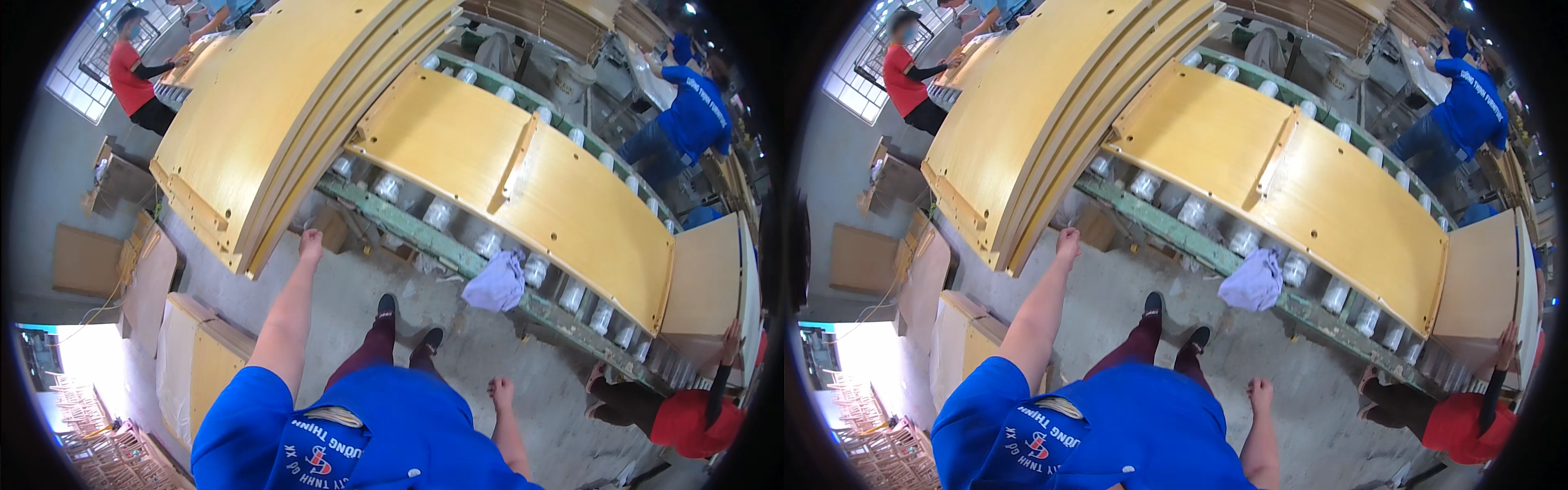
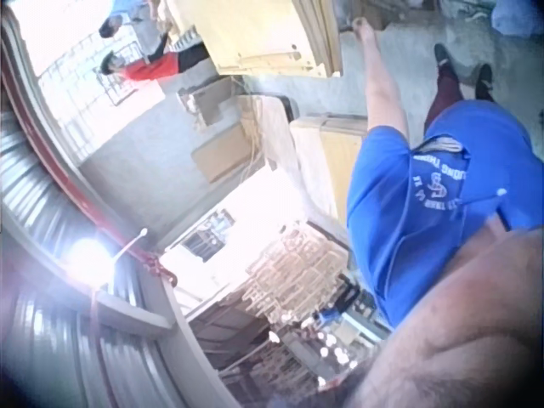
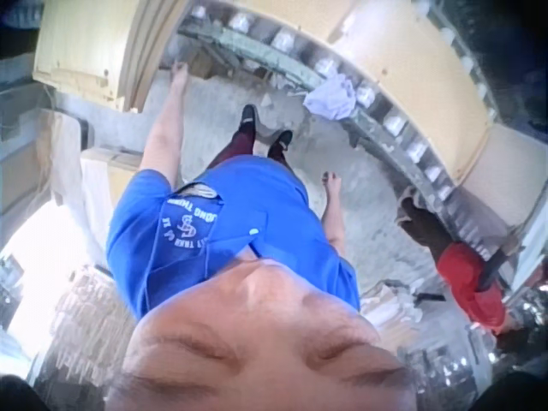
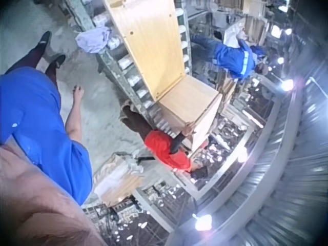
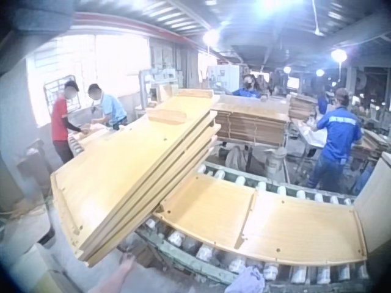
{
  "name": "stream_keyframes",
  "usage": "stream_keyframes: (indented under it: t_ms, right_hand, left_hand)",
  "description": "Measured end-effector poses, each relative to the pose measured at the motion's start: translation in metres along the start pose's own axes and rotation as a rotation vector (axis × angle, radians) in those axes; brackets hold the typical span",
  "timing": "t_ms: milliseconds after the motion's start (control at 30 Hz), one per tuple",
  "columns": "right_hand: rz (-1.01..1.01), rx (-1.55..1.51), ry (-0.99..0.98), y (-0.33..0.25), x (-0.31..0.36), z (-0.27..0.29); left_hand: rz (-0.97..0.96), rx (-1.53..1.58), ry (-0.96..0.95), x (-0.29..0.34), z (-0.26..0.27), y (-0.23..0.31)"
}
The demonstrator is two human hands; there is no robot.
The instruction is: The person wipes the surface of large wooden panels with a white cloth while they move along a roller conveyor. They occasionally adjust the cloth and continue wiping different sections of the panels as they pass by.
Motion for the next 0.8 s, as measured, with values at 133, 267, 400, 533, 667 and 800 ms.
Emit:
stream_keyframes:
  t_ms: [133, 267, 400, 533, 667, 800]
  right_hand:
    - [-0.055, 0.074, 0.145, -0.012, 0.013, -0.002]
    - [-0.052, 0.01, 0.088, -0.05, 0.026, -0.039]
    - [-0.195, -0.045, -0.086, -0.074, 0.029, -0.087]
    - [-0.255, 0.003, -0.179, -0.088, 0.034, -0.119]
    - [-0.166, 0.052, -0.182, -0.101, 0.024, -0.128]
    - [0.06, 0.178, -0.145, -0.138, -0.026, -0.133]
  left_hand:
    - [-0.291, -0.077, 0.369, -0.055, -0.002, 0.053]
    - [-0.277, -0.545, 0.815, -0.099, -0.015, 0.076]
    - [-0.117, 0.002, 0.502, -0.152, -0.032, 0.067]
    - [-0.046, 0.152, 0.474, -0.181, -0.033, 0.054]
    - [-0.071, 0.201, 0.482, -0.2, -0.029, 0.057]
    - [-0.104, 0.256, 0.48, -0.214, -0.024, 0.055]
Point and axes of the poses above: each hand's wrist, its own x-axis away from the middle knuckle, its own z-axis out of the back of the hand, y = z × x, the point moved 7 cm from there along -x, towards the middle knuckle, and after that the axes turned 11 degrees about z, right-handed, at the moved point
